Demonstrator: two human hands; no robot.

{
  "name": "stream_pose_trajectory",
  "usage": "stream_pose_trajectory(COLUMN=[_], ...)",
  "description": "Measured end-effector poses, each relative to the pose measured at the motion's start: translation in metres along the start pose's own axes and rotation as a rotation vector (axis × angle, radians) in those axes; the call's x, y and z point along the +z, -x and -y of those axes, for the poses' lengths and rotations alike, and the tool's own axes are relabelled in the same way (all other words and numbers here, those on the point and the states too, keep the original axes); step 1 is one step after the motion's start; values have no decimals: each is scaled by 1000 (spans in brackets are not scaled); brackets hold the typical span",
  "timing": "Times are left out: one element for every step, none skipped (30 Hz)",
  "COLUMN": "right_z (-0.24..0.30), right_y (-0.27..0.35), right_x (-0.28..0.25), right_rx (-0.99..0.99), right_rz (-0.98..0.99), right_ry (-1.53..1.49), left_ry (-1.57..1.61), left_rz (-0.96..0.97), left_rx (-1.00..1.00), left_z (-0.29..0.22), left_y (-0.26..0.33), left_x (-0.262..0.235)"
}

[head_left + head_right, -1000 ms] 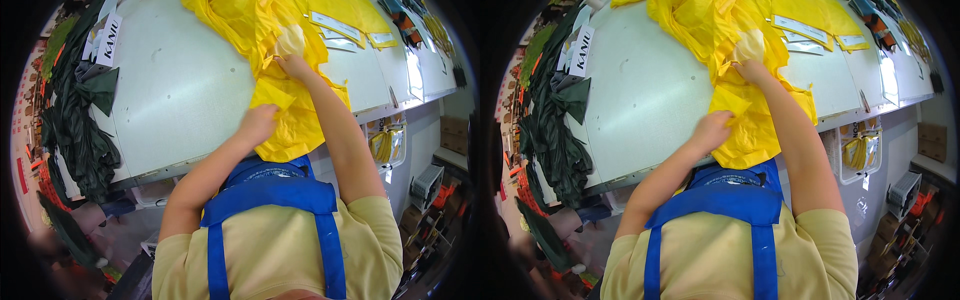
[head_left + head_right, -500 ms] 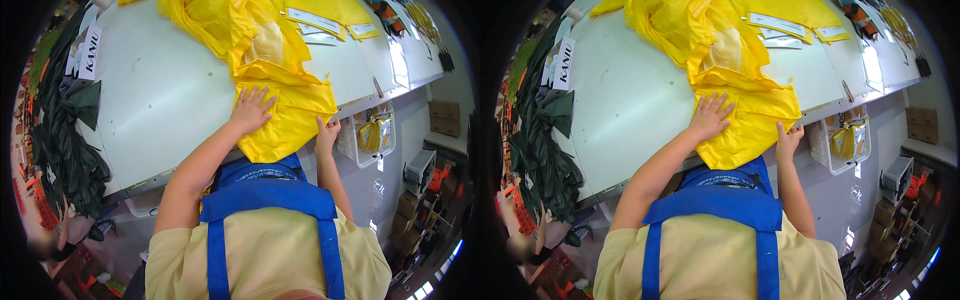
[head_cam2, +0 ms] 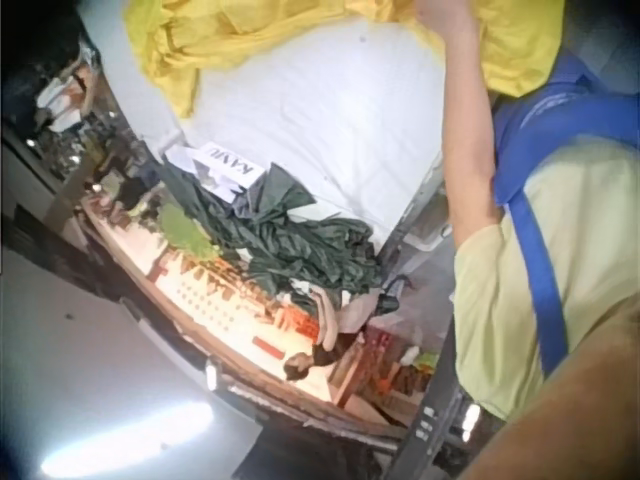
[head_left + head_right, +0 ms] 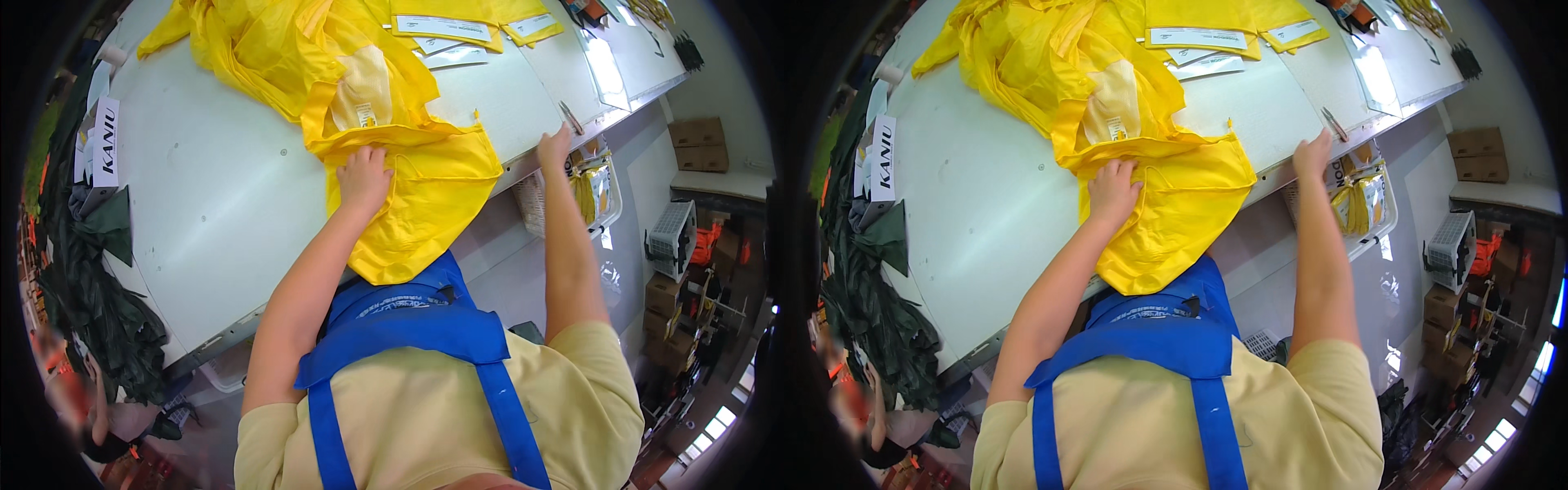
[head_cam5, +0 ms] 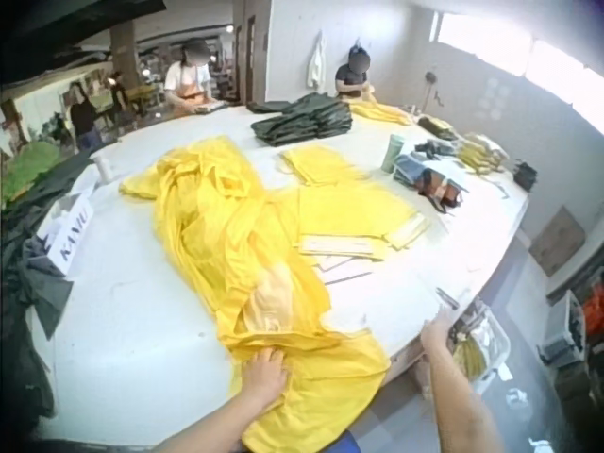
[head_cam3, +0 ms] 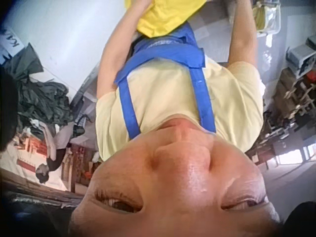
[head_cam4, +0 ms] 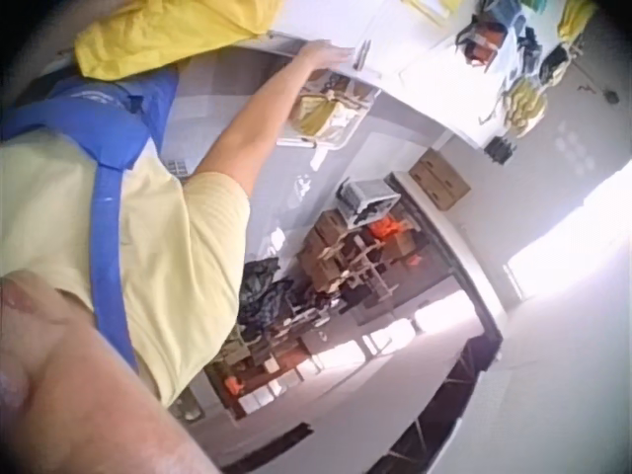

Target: The person folds a yellow raincoat on a table, aligning edges and smoothing the fabric. They then place the folded coat into a white basket and repeat the process with another yellow raincoat.

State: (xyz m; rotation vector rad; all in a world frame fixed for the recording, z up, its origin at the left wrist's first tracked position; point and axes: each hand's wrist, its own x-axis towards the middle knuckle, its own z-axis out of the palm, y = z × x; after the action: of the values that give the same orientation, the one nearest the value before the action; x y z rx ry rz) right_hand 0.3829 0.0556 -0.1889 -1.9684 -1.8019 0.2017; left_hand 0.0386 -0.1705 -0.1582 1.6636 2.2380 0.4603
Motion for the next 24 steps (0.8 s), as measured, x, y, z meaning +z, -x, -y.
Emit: stream_pose_trajectory(right_z=[-18,-38,-80,-100,-43,-61,-33,-38,-44,-41,-34,-26,-3,32,70,97,95,122,157,168,174,180,184,187], right_y=[-27,-57,-81,-99,-90,-106,-96,-96,-96,-91,-82,-69,-48,-17,21,61,90,123,142,158,170,174,176,177], right_x=[0,2,12,17,0,-4,-17,-20,-22,-22,-23,-25,-32,-44,-58,-59,-41,-46,-62,-53,-46,-42,-39,-36], right_rx=[10,19,-74,-93,199,303,142,32,-80,-159,-238,-311,-291,-260,-118,-100,-193,-381,-521,-520,-519,-552,-586,-619], right_rz=[51,103,37,41,255,325,308,315,317,165,14,-136,-35,69,244,298,434,462,512,539,567,542,517,492], right_ry=[87,169,350,362,353,352,515,558,596,450,305,157,-60,-277,-397,-583,-986,-642,-490,-489,-488,-470,-451,-433], left_ry=[8,13,17,58,86,130,184,248,313,354,399,444,463,478,492,496,503,507,500,492,483,456,430,403], left_rz=[8,15,27,6,-25,-40,-39,-31,-28,-38,-48,-57,-75,-91,-109,-115,-118,-125,-145,-167,-188,-191,-194,-197], left_rx=[-20,-42,-59,-60,-96,-80,-115,-124,-132,-131,-131,-129,-141,-152,-158,-164,-160,-164,-167,-168,-170,-152,-135,-117], left_z=[-3,-3,-3,0,7,9,12,9,9,12,15,17,16,15,14,15,14,14,13,9,6,7,8,9], left_y=[-1,-2,-4,-3,-1,-2,1,1,2,4,7,9,12,13,13,14,13,14,13,11,12,12,11,11], left_x=[0,1,3,4,6,7,5,1,-3,-3,-2,0,0,1,1,2,3,3,2,-3,-7,-7,-7,-7])
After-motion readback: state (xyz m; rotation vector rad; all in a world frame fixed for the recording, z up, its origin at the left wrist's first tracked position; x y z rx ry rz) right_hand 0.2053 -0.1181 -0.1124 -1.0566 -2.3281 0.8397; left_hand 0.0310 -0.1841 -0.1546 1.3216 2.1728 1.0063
